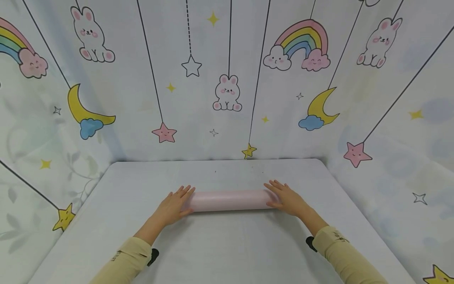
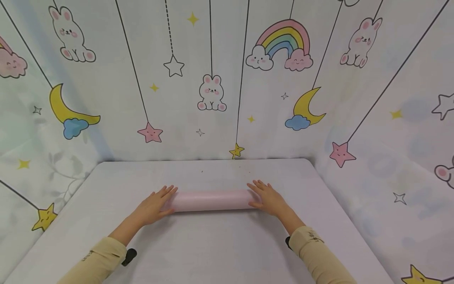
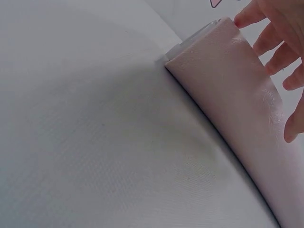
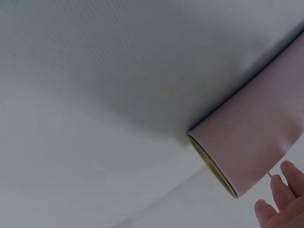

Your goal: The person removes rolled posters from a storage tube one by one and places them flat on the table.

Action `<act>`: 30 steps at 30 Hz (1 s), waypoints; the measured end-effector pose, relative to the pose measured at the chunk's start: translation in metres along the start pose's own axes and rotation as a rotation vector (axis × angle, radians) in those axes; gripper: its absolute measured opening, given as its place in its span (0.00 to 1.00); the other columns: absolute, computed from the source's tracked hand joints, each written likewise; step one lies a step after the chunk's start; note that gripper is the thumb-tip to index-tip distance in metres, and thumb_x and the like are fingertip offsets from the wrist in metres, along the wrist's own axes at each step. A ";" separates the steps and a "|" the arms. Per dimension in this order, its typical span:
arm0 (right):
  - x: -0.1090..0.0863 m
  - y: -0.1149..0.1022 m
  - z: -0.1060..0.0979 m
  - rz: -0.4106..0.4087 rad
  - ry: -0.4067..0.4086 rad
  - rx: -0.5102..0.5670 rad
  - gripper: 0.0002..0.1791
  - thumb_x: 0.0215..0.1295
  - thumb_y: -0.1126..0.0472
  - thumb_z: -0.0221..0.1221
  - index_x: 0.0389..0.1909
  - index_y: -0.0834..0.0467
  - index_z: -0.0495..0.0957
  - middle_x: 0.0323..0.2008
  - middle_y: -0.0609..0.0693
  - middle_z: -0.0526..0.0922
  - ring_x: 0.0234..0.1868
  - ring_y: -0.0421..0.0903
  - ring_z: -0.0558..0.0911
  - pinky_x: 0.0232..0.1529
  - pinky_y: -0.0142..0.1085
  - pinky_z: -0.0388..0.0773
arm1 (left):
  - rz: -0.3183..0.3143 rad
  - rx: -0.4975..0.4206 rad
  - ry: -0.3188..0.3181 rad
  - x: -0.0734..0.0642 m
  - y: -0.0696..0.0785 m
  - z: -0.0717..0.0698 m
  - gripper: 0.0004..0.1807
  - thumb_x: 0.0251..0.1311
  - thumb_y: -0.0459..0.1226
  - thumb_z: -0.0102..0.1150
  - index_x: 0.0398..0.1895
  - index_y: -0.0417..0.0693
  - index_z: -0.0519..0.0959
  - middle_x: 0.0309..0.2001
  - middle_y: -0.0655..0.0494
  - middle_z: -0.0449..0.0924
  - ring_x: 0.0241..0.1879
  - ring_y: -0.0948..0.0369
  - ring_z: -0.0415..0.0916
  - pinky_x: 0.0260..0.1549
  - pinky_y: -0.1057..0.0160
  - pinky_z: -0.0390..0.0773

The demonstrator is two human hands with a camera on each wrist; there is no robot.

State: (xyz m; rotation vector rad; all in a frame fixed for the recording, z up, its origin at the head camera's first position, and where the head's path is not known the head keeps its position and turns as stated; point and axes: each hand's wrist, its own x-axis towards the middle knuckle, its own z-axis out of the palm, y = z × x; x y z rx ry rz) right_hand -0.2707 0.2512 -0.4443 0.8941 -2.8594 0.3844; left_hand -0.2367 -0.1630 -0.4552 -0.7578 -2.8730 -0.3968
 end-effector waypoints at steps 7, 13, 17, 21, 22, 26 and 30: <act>-0.004 0.000 0.001 0.027 -0.029 0.032 0.35 0.57 0.50 0.61 0.64 0.58 0.64 0.63 0.63 0.62 0.65 0.61 0.58 0.61 0.57 0.52 | -0.016 0.012 -0.023 0.000 0.001 -0.001 0.36 0.55 0.46 0.60 0.64 0.39 0.63 0.64 0.40 0.60 0.63 0.43 0.56 0.54 0.38 0.59; -0.004 0.001 0.004 0.023 -0.037 0.031 0.34 0.58 0.49 0.60 0.64 0.59 0.64 0.63 0.63 0.63 0.65 0.61 0.58 0.62 0.57 0.51 | -0.009 0.028 -0.025 0.001 0.001 -0.001 0.35 0.55 0.46 0.60 0.63 0.39 0.64 0.64 0.40 0.61 0.63 0.42 0.56 0.54 0.38 0.58; -0.004 0.000 0.005 0.020 -0.038 0.025 0.34 0.58 0.49 0.60 0.63 0.60 0.64 0.62 0.64 0.64 0.64 0.61 0.59 0.61 0.57 0.51 | 0.005 0.044 -0.004 0.000 0.000 -0.001 0.34 0.54 0.45 0.61 0.62 0.39 0.65 0.63 0.39 0.62 0.63 0.42 0.57 0.53 0.37 0.59; -0.005 -0.001 0.006 0.021 -0.043 0.022 0.34 0.58 0.50 0.60 0.62 0.61 0.65 0.61 0.65 0.64 0.64 0.62 0.60 0.61 0.58 0.52 | 0.016 0.051 0.009 -0.001 -0.002 0.000 0.35 0.53 0.45 0.63 0.62 0.38 0.66 0.62 0.39 0.63 0.62 0.41 0.58 0.52 0.37 0.61; -0.005 0.000 0.007 0.021 -0.044 0.018 0.34 0.58 0.49 0.60 0.62 0.61 0.65 0.61 0.65 0.65 0.64 0.62 0.60 0.60 0.58 0.53 | 0.018 0.052 0.012 -0.001 -0.003 0.000 0.35 0.53 0.45 0.63 0.62 0.38 0.66 0.62 0.39 0.63 0.62 0.41 0.58 0.52 0.37 0.61; -0.005 0.001 0.009 0.018 -0.041 0.003 0.34 0.58 0.49 0.60 0.62 0.60 0.65 0.61 0.64 0.66 0.63 0.61 0.61 0.60 0.58 0.54 | 0.016 0.064 0.008 -0.001 -0.005 0.002 0.35 0.53 0.45 0.63 0.62 0.39 0.66 0.61 0.39 0.64 0.61 0.41 0.59 0.52 0.37 0.61; -0.004 0.003 0.012 0.009 -0.034 -0.007 0.34 0.58 0.49 0.60 0.62 0.60 0.66 0.61 0.64 0.66 0.63 0.61 0.61 0.60 0.59 0.54 | 0.012 0.074 0.000 -0.001 -0.007 0.003 0.35 0.53 0.45 0.63 0.62 0.39 0.66 0.61 0.39 0.65 0.61 0.41 0.59 0.52 0.37 0.61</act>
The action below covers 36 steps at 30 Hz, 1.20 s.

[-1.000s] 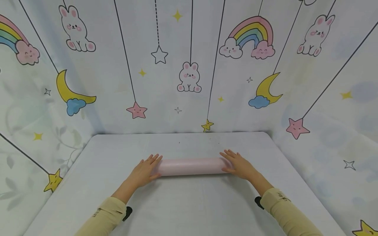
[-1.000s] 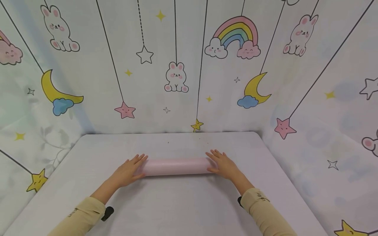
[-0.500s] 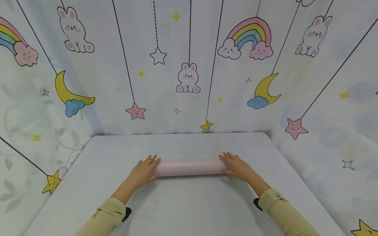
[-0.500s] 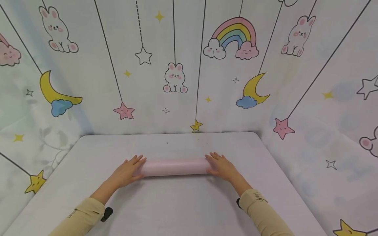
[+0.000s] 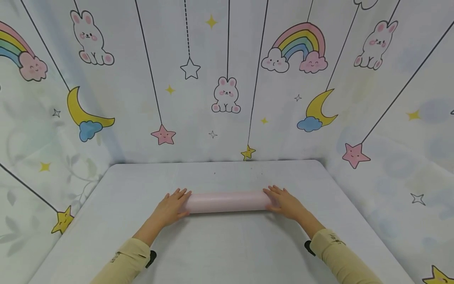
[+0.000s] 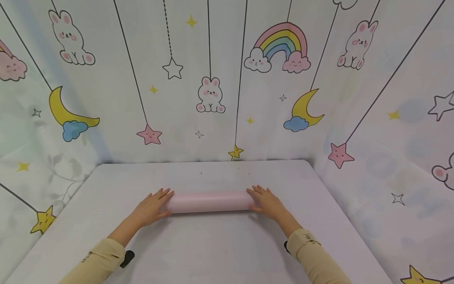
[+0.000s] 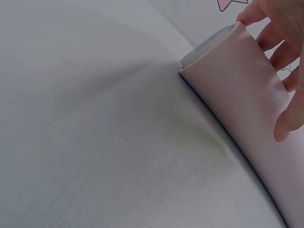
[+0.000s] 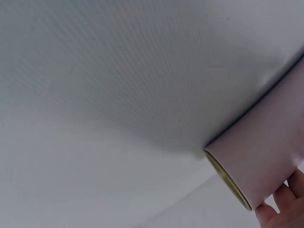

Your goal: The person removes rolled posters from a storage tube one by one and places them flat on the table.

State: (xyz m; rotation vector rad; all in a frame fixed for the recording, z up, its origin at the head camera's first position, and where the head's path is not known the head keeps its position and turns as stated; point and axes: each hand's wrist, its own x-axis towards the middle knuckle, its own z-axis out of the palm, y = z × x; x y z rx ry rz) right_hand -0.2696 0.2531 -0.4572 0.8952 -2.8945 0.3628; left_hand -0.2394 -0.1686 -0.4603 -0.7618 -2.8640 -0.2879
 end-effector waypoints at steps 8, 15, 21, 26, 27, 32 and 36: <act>0.000 0.003 0.004 -0.003 0.003 -0.024 0.34 0.57 0.49 0.61 0.62 0.60 0.66 0.60 0.64 0.67 0.62 0.61 0.63 0.59 0.58 0.56 | 0.013 0.024 -0.008 0.000 -0.001 0.002 0.34 0.53 0.44 0.63 0.62 0.38 0.66 0.59 0.38 0.66 0.59 0.41 0.62 0.52 0.39 0.62; 0.000 0.004 0.004 -0.023 0.032 -0.061 0.33 0.55 0.52 0.63 0.61 0.61 0.67 0.57 0.63 0.70 0.59 0.60 0.68 0.58 0.57 0.59 | 0.031 0.063 0.039 0.000 -0.001 0.004 0.32 0.50 0.39 0.65 0.59 0.39 0.69 0.56 0.41 0.70 0.55 0.44 0.67 0.50 0.40 0.65; -0.002 0.002 0.005 -0.051 0.082 -0.081 0.31 0.54 0.54 0.64 0.59 0.61 0.69 0.53 0.62 0.73 0.55 0.60 0.71 0.55 0.57 0.63 | 0.044 0.077 0.072 -0.001 -0.001 0.005 0.31 0.49 0.38 0.66 0.58 0.40 0.70 0.53 0.43 0.73 0.53 0.46 0.69 0.48 0.41 0.67; -0.003 0.001 0.007 -0.063 0.096 -0.087 0.30 0.54 0.55 0.64 0.58 0.62 0.70 0.52 0.62 0.74 0.54 0.60 0.72 0.54 0.57 0.64 | 0.038 0.088 0.074 -0.001 0.000 0.005 0.30 0.49 0.38 0.66 0.57 0.41 0.70 0.52 0.44 0.73 0.53 0.47 0.69 0.47 0.41 0.68; -0.004 0.001 0.007 -0.059 0.092 -0.092 0.30 0.54 0.55 0.63 0.58 0.61 0.70 0.52 0.62 0.74 0.54 0.60 0.71 0.54 0.57 0.63 | 0.034 0.088 0.070 -0.001 0.001 0.005 0.30 0.49 0.38 0.66 0.57 0.41 0.70 0.52 0.44 0.73 0.53 0.47 0.69 0.48 0.41 0.68; -0.005 0.001 0.007 -0.040 0.071 -0.102 0.31 0.56 0.54 0.62 0.60 0.60 0.69 0.53 0.62 0.73 0.56 0.59 0.71 0.56 0.56 0.62 | 0.027 0.084 0.060 -0.001 0.003 0.005 0.30 0.49 0.38 0.66 0.57 0.41 0.70 0.53 0.44 0.73 0.53 0.47 0.69 0.48 0.42 0.68; -0.010 0.001 0.006 -0.055 0.101 -0.091 0.31 0.54 0.55 0.63 0.58 0.62 0.70 0.52 0.63 0.74 0.54 0.60 0.71 0.55 0.58 0.63 | 0.030 0.083 0.067 -0.002 0.005 0.006 0.30 0.49 0.39 0.66 0.57 0.42 0.70 0.53 0.45 0.73 0.53 0.47 0.70 0.48 0.42 0.68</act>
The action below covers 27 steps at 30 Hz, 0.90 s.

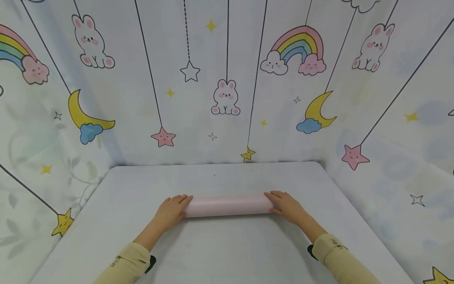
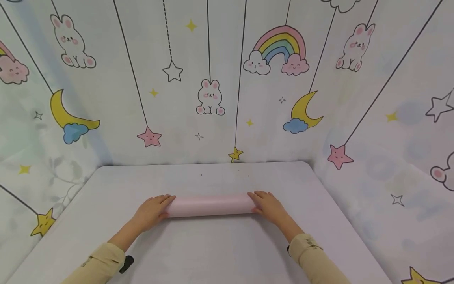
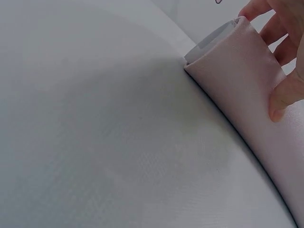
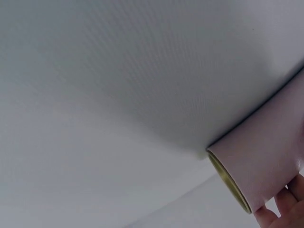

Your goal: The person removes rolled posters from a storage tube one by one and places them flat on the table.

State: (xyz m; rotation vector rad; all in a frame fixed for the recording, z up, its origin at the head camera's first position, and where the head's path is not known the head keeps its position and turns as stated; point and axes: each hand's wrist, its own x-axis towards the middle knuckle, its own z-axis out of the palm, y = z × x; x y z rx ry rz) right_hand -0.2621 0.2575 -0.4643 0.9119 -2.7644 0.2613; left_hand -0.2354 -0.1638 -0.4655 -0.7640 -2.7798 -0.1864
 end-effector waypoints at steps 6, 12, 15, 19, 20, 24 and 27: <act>-0.007 0.001 -0.003 0.008 0.012 -0.009 0.30 0.54 0.56 0.63 0.58 0.62 0.70 0.52 0.62 0.74 0.54 0.60 0.72 0.54 0.57 0.63 | 0.003 0.000 0.014 -0.001 0.005 0.000 0.30 0.49 0.40 0.66 0.57 0.43 0.71 0.53 0.45 0.74 0.53 0.47 0.70 0.48 0.43 0.68; -0.013 -0.001 -0.004 0.000 0.025 0.014 0.30 0.53 0.57 0.64 0.57 0.62 0.70 0.51 0.63 0.74 0.53 0.61 0.72 0.53 0.58 0.63 | 0.001 -0.014 0.007 -0.004 0.010 -0.001 0.30 0.49 0.41 0.66 0.57 0.43 0.71 0.53 0.45 0.74 0.53 0.46 0.70 0.48 0.43 0.68; -0.015 -0.001 -0.005 -0.004 0.023 0.006 0.30 0.53 0.57 0.64 0.58 0.63 0.70 0.51 0.63 0.74 0.54 0.60 0.72 0.54 0.58 0.63 | 0.004 -0.013 0.013 -0.005 0.012 0.000 0.30 0.49 0.41 0.66 0.57 0.43 0.71 0.52 0.45 0.74 0.52 0.46 0.71 0.48 0.43 0.69; -0.018 0.000 -0.006 0.003 0.010 0.007 0.31 0.54 0.56 0.63 0.58 0.63 0.69 0.52 0.62 0.74 0.54 0.60 0.71 0.54 0.58 0.63 | 0.009 0.000 0.026 -0.007 0.015 0.001 0.30 0.49 0.41 0.66 0.57 0.44 0.71 0.52 0.45 0.75 0.52 0.47 0.71 0.47 0.44 0.69; -0.019 0.000 -0.007 0.003 0.007 0.007 0.31 0.54 0.56 0.63 0.58 0.63 0.69 0.52 0.62 0.74 0.54 0.60 0.71 0.54 0.58 0.63 | 0.010 0.000 0.028 -0.007 0.016 0.002 0.30 0.49 0.41 0.66 0.57 0.44 0.71 0.52 0.45 0.75 0.51 0.47 0.71 0.47 0.44 0.69; -0.023 0.001 -0.007 0.006 0.001 -0.002 0.31 0.54 0.55 0.63 0.58 0.62 0.69 0.52 0.62 0.74 0.54 0.60 0.72 0.54 0.58 0.63 | 0.019 0.002 0.025 -0.008 0.019 0.001 0.30 0.49 0.41 0.66 0.57 0.44 0.71 0.52 0.46 0.75 0.51 0.47 0.72 0.46 0.44 0.70; -0.026 0.002 -0.008 0.009 -0.001 -0.002 0.31 0.54 0.55 0.63 0.58 0.62 0.69 0.52 0.62 0.74 0.54 0.60 0.72 0.54 0.58 0.63 | 0.041 0.018 0.036 -0.008 0.022 0.000 0.30 0.48 0.41 0.66 0.56 0.43 0.72 0.51 0.46 0.75 0.50 0.47 0.72 0.45 0.45 0.71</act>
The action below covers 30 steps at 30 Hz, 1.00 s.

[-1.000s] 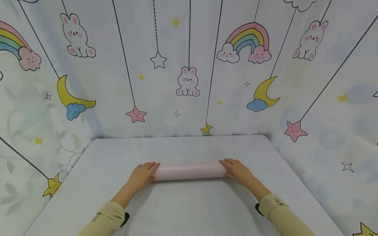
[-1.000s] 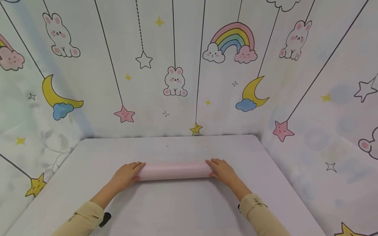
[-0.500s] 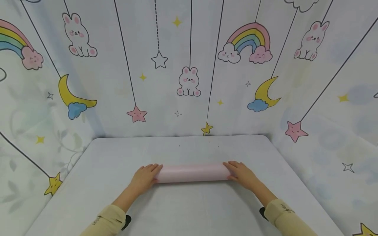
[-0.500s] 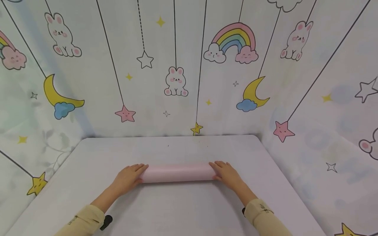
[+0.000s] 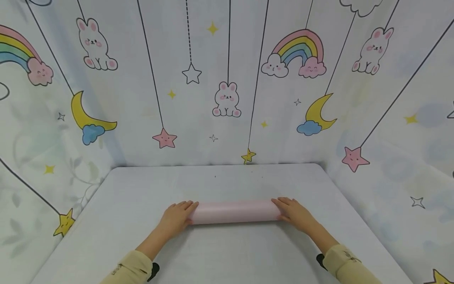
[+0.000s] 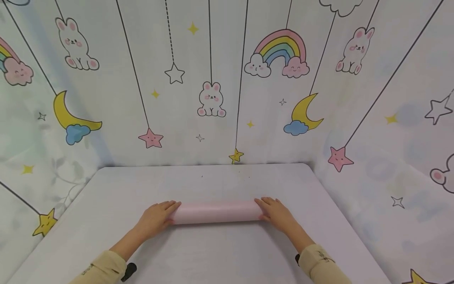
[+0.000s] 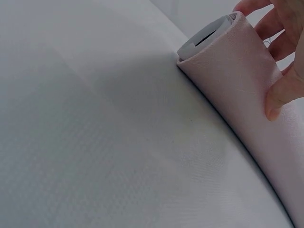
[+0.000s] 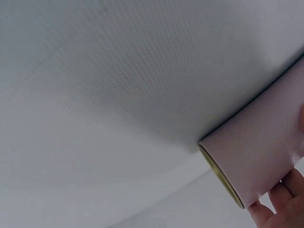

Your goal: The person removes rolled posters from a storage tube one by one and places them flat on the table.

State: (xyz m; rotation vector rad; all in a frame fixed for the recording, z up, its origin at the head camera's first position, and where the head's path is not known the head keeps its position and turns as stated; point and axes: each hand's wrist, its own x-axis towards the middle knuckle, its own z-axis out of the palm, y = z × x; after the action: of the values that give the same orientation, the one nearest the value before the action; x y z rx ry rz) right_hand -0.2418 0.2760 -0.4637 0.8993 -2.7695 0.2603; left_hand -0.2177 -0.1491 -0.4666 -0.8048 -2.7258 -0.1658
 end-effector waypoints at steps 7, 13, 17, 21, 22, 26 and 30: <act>-0.005 0.001 -0.005 -0.012 0.007 -0.009 0.31 0.53 0.56 0.64 0.58 0.62 0.70 0.52 0.62 0.74 0.54 0.59 0.72 0.53 0.58 0.64 | 0.050 0.033 0.054 0.001 0.004 -0.002 0.30 0.46 0.41 0.67 0.55 0.43 0.73 0.49 0.47 0.76 0.48 0.49 0.74 0.42 0.47 0.74; -0.008 0.002 -0.004 -0.018 0.013 -0.013 0.31 0.53 0.55 0.64 0.58 0.62 0.70 0.52 0.62 0.74 0.53 0.59 0.73 0.52 0.59 0.65 | 0.056 0.041 0.049 -0.001 0.007 -0.002 0.30 0.47 0.43 0.67 0.55 0.44 0.73 0.49 0.47 0.76 0.48 0.49 0.74 0.41 0.48 0.74; -0.011 0.000 -0.005 -0.005 0.005 -0.005 0.31 0.53 0.55 0.64 0.58 0.62 0.70 0.52 0.62 0.74 0.54 0.59 0.72 0.52 0.59 0.64 | 0.050 0.034 0.036 -0.001 0.009 -0.001 0.30 0.47 0.42 0.67 0.56 0.44 0.73 0.49 0.47 0.76 0.49 0.50 0.73 0.42 0.48 0.74; -0.012 -0.001 -0.007 0.004 0.007 -0.006 0.31 0.52 0.55 0.64 0.57 0.62 0.70 0.52 0.62 0.74 0.54 0.60 0.72 0.53 0.59 0.64 | 0.044 0.028 0.037 -0.001 0.010 -0.001 0.30 0.46 0.42 0.68 0.55 0.44 0.73 0.49 0.47 0.76 0.49 0.50 0.73 0.42 0.48 0.74; -0.012 -0.002 -0.007 0.004 0.010 -0.005 0.31 0.52 0.55 0.65 0.57 0.62 0.71 0.52 0.62 0.74 0.53 0.60 0.73 0.53 0.59 0.64 | 0.043 0.027 0.037 -0.001 0.010 -0.001 0.30 0.46 0.42 0.68 0.55 0.44 0.73 0.49 0.47 0.76 0.49 0.50 0.73 0.42 0.48 0.74; -0.013 -0.001 -0.006 -0.003 0.032 -0.012 0.31 0.50 0.55 0.66 0.56 0.62 0.71 0.51 0.62 0.75 0.52 0.60 0.73 0.51 0.59 0.65 | 0.045 0.035 0.035 -0.001 0.011 -0.002 0.30 0.46 0.42 0.68 0.55 0.44 0.73 0.49 0.48 0.77 0.49 0.50 0.73 0.42 0.48 0.74; -0.012 -0.001 -0.005 -0.002 0.031 -0.019 0.32 0.49 0.55 0.67 0.56 0.62 0.71 0.51 0.62 0.75 0.53 0.60 0.73 0.51 0.59 0.65 | 0.037 0.044 0.030 -0.001 0.011 -0.002 0.30 0.46 0.43 0.67 0.55 0.45 0.73 0.49 0.49 0.77 0.49 0.51 0.73 0.42 0.49 0.73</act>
State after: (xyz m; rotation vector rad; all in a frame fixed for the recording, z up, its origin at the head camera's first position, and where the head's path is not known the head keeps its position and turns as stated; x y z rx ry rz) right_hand -0.2306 0.2829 -0.4623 0.8855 -2.7376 0.2447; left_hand -0.2103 -0.1412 -0.4651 -0.8333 -2.6749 -0.1081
